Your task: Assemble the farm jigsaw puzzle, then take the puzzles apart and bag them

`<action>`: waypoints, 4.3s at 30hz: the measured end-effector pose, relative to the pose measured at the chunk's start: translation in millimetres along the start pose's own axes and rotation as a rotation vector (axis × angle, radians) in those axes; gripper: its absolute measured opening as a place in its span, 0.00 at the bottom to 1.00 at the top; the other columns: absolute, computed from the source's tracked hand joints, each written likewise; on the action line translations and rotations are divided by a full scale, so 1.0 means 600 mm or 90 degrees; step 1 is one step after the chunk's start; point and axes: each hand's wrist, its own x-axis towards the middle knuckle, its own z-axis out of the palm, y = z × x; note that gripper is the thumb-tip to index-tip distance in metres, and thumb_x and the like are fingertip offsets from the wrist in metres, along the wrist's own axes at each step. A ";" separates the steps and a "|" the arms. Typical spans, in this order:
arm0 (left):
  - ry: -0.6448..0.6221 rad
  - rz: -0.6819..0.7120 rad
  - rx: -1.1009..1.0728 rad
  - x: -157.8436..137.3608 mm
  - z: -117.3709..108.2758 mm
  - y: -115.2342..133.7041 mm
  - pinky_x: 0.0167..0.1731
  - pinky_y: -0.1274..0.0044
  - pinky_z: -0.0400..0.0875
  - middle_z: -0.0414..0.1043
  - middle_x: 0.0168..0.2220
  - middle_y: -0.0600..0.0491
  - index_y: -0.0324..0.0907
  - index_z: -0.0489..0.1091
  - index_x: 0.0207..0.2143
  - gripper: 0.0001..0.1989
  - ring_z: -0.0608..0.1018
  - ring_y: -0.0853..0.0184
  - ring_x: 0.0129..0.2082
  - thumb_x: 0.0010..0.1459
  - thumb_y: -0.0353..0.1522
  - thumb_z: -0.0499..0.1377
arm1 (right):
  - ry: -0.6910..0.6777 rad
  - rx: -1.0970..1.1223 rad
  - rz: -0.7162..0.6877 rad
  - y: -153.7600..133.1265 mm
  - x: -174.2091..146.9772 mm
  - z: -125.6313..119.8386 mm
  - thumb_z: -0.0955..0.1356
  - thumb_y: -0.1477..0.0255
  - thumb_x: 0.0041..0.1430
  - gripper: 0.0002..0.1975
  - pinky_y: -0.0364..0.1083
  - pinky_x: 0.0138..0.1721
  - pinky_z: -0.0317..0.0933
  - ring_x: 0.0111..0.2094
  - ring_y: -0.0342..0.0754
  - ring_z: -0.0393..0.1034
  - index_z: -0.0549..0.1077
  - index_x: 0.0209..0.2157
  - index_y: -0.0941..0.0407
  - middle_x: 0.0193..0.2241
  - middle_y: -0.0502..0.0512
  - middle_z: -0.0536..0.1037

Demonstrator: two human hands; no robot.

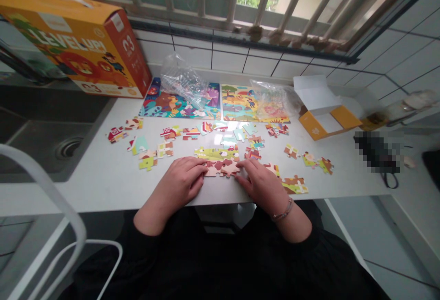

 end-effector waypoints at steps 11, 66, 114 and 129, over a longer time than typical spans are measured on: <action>0.007 0.001 0.002 0.001 0.000 0.001 0.57 0.56 0.76 0.82 0.57 0.44 0.43 0.79 0.50 0.11 0.81 0.52 0.56 0.70 0.28 0.59 | 0.011 0.009 -0.019 0.008 0.006 0.000 0.69 0.74 0.69 0.10 0.50 0.40 0.72 0.45 0.54 0.77 0.73 0.51 0.54 0.47 0.59 0.79; -0.008 -0.009 0.005 0.001 -0.001 0.004 0.58 0.57 0.75 0.81 0.58 0.45 0.44 0.78 0.51 0.11 0.80 0.52 0.57 0.71 0.29 0.59 | -0.023 -0.037 -0.176 -0.039 -0.028 0.014 0.69 0.74 0.72 0.13 0.45 0.39 0.69 0.39 0.48 0.77 0.80 0.54 0.48 0.47 0.56 0.81; -0.108 0.079 -0.004 0.014 0.000 0.022 0.59 0.57 0.69 0.78 0.62 0.43 0.44 0.77 0.57 0.22 0.77 0.48 0.62 0.68 0.47 0.67 | 0.016 0.007 0.021 0.160 -0.077 -0.078 0.70 0.68 0.72 0.13 0.64 0.60 0.73 0.56 0.61 0.77 0.78 0.55 0.53 0.54 0.63 0.82; -0.107 0.069 -0.010 0.015 0.000 0.026 0.60 0.57 0.69 0.78 0.62 0.44 0.45 0.77 0.57 0.21 0.77 0.49 0.62 0.68 0.45 0.67 | -0.012 -0.038 -0.144 -0.002 -0.036 -0.012 0.73 0.76 0.70 0.19 0.56 0.56 0.73 0.52 0.56 0.76 0.80 0.58 0.45 0.55 0.59 0.79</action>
